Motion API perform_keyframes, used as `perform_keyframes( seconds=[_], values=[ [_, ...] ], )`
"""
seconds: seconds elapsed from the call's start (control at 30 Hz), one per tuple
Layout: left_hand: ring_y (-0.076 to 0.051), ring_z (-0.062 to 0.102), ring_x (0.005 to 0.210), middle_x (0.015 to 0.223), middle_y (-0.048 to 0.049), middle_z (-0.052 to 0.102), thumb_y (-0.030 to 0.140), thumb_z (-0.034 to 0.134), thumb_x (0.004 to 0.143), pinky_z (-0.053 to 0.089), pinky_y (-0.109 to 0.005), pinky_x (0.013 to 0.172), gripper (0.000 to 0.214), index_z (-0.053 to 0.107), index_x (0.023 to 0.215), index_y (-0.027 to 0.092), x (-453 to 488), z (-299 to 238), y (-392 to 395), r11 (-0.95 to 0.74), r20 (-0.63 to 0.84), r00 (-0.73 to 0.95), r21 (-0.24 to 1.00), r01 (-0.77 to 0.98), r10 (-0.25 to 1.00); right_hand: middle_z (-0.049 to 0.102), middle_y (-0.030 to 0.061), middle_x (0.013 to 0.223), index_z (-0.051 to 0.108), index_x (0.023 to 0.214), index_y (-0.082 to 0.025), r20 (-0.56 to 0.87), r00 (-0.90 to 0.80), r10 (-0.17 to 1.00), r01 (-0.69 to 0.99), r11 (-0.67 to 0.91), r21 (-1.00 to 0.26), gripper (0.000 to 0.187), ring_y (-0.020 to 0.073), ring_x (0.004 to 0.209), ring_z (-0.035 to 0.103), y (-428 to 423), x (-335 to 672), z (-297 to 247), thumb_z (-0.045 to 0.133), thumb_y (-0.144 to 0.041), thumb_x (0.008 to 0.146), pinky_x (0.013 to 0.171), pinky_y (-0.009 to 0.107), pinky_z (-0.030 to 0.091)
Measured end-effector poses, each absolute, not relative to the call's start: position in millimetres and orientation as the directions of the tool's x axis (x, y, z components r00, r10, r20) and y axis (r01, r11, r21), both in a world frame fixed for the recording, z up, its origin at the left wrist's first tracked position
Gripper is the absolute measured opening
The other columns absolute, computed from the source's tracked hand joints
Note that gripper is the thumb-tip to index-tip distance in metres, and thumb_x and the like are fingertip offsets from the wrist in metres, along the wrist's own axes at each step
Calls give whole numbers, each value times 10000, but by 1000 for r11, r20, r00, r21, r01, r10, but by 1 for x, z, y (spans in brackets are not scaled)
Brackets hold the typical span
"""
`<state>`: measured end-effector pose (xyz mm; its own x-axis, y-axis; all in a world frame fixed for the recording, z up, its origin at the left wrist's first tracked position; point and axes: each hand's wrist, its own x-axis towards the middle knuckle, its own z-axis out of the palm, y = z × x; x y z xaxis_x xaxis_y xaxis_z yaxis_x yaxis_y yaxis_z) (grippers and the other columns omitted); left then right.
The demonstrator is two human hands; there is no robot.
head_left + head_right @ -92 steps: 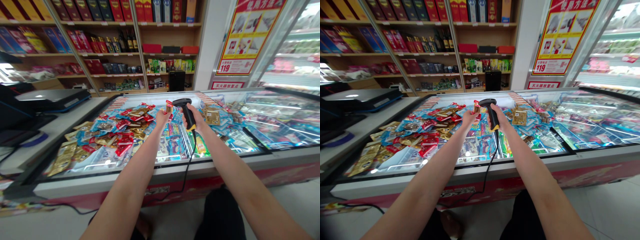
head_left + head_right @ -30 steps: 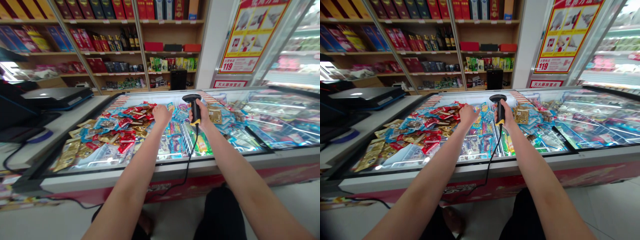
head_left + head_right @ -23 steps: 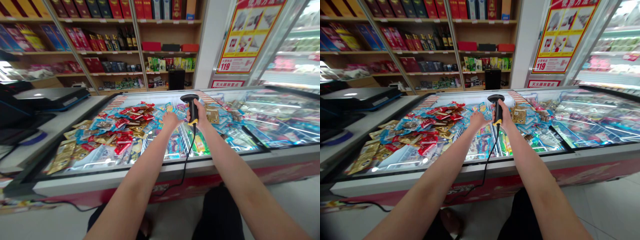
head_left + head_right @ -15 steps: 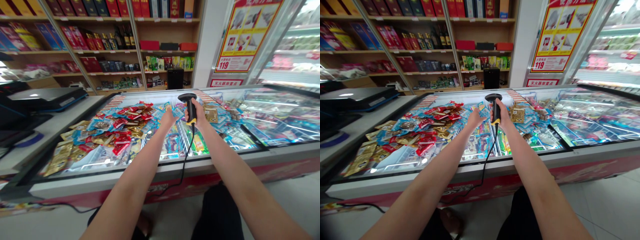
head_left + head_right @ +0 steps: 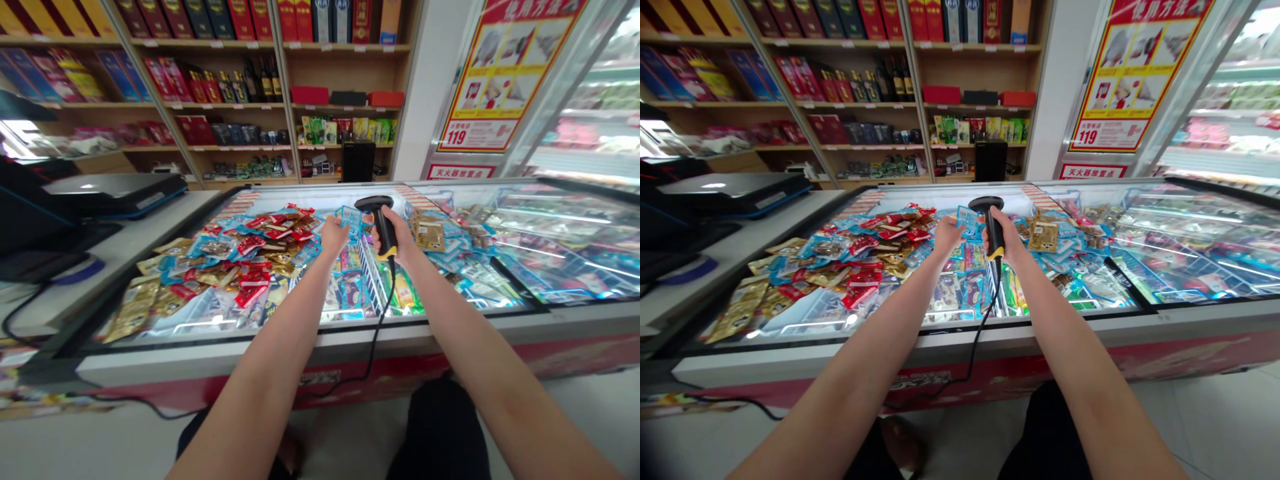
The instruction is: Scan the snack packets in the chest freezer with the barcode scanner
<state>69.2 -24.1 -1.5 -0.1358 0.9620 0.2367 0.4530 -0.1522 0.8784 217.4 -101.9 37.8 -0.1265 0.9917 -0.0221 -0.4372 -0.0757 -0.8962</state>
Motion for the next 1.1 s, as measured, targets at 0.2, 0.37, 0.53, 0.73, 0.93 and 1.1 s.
perform_keyframes(
  seconds=[0.2,0.37,0.53,0.73,0.93,1.1],
  values=[
    [-214,686,870,836,-35,690,203,637,770,538,-303,763,159,606,925,192,67,0,-26,-128,229,-148,858,498,962,590,-3,472,635,949,-148,-6,-142,990,-419,-65,-905,437,133,323,518,-103,216,36,523,-569,932,298,226,418],
    [-220,683,881,841,-43,689,192,647,759,533,-312,775,158,601,911,188,66,0,-26,-129,234,-149,850,510,961,589,-2,467,635,924,-150,6,-181,983,-410,-70,-909,410,132,325,524,-103,215,35,521,-543,940,304,221,405],
    [-228,682,903,813,-38,679,177,638,753,532,-317,785,151,597,898,190,66,0,-26,-128,237,-148,846,518,960,591,-1,467,637,933,-150,6,-192,981,-415,-76,-907,405,134,322,524,-103,215,35,509,-533,948,306,227,409],
    [-233,684,920,819,-41,682,170,637,751,528,-310,790,142,589,883,192,65,-3,-24,-139,248,-143,840,525,958,596,-4,472,637,979,-148,9,-210,978,-413,-81,-907,404,136,323,528,-103,216,35,524,-534,941,303,224,408],
    [-231,680,922,856,-51,683,169,638,763,526,-320,810,134,571,876,196,65,-7,-22,-156,266,-140,835,528,954,595,1,468,635,980,-144,3,-219,976,-400,-87,-912,398,142,322,528,-102,217,35,503,-519,953,308,233,416],
    [-241,676,972,907,-59,679,191,621,782,517,-320,815,136,572,909,196,64,-3,-20,-135,265,-170,830,541,949,588,-5,469,635,961,-149,-6,-189,982,-392,-81,-917,407,136,328,521,-103,216,35,530,-541,936,308,229,407]
  ],
)
